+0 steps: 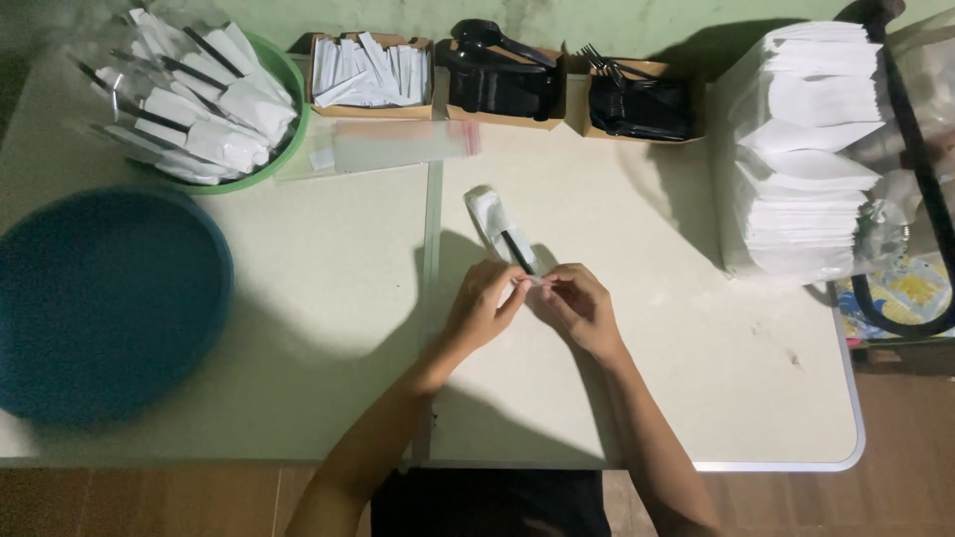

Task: Folding paper napkins and inserting a plastic spoon and fork into each to assemble cutlery sets.

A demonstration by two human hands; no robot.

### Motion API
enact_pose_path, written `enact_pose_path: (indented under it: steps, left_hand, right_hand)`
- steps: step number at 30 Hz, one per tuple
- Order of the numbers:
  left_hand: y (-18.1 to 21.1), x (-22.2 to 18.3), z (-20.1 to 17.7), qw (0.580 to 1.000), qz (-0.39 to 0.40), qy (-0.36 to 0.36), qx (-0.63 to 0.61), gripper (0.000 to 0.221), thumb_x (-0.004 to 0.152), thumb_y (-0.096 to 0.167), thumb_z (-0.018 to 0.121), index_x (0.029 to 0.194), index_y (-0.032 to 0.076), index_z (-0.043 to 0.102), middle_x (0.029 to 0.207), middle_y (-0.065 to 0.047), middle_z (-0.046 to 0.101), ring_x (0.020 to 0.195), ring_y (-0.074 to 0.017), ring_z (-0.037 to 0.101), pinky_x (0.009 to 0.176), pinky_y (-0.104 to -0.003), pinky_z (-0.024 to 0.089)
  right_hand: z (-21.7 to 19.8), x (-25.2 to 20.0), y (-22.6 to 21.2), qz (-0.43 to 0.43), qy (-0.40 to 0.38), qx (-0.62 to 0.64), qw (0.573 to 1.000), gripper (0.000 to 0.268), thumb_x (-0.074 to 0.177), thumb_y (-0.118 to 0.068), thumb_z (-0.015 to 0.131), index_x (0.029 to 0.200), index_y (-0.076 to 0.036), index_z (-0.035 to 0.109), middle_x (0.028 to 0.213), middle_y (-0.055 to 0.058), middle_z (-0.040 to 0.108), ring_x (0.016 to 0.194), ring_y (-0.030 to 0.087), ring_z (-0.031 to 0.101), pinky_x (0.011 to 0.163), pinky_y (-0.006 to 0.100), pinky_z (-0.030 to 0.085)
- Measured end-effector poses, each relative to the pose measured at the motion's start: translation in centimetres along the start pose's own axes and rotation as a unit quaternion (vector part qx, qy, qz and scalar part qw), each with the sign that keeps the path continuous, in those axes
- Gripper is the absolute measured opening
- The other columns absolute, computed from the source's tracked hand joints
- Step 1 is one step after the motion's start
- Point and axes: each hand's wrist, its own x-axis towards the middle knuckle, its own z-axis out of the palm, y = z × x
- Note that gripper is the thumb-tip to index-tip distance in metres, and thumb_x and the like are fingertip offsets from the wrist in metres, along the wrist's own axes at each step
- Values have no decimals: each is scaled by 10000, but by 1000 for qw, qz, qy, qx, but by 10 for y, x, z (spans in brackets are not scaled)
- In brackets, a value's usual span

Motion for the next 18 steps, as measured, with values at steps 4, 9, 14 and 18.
enact_pose_path:
  steps: [4,9,14,18]
  left_hand:
    - [11,2,0,999,-24,27,-25,79,967,181,676,1032,137,667,847,-2,711,814,-214,705,787,-336,527]
    - [16,-2,2,996,9,81,-18,126,928,160,700,1036,122,647,845,-7,695,815,-197,699,821,-323,513]
    - [30,1,-7,995,84,51,9,264,922,23,640,1153,146,679,942,-59,649,822,-258,673,768,-369,551]
    - [33,-2,-7,993,90,61,-46,350,929,-27,607,1217,171,614,1163,-123,558,794,-288,663,760,-401,609]
  right_hand:
    - [0,-2,10,-9,10,27,1000,103,932,-26,712,1033,-9,713,1158,151,562,1121,296,603,989,508,519]
    - [-5,-2,27,-33,6,14,999,117,956,-36,681,878,42,721,1171,212,578,1158,351,579,1017,531,468]
    - [10,-6,13,26,76,127,989,188,885,37,706,933,-42,542,1126,138,553,913,219,650,761,330,551]
    - [21,-9,-7,45,86,230,968,223,885,72,632,1012,-53,499,1067,80,514,824,145,603,655,209,478]
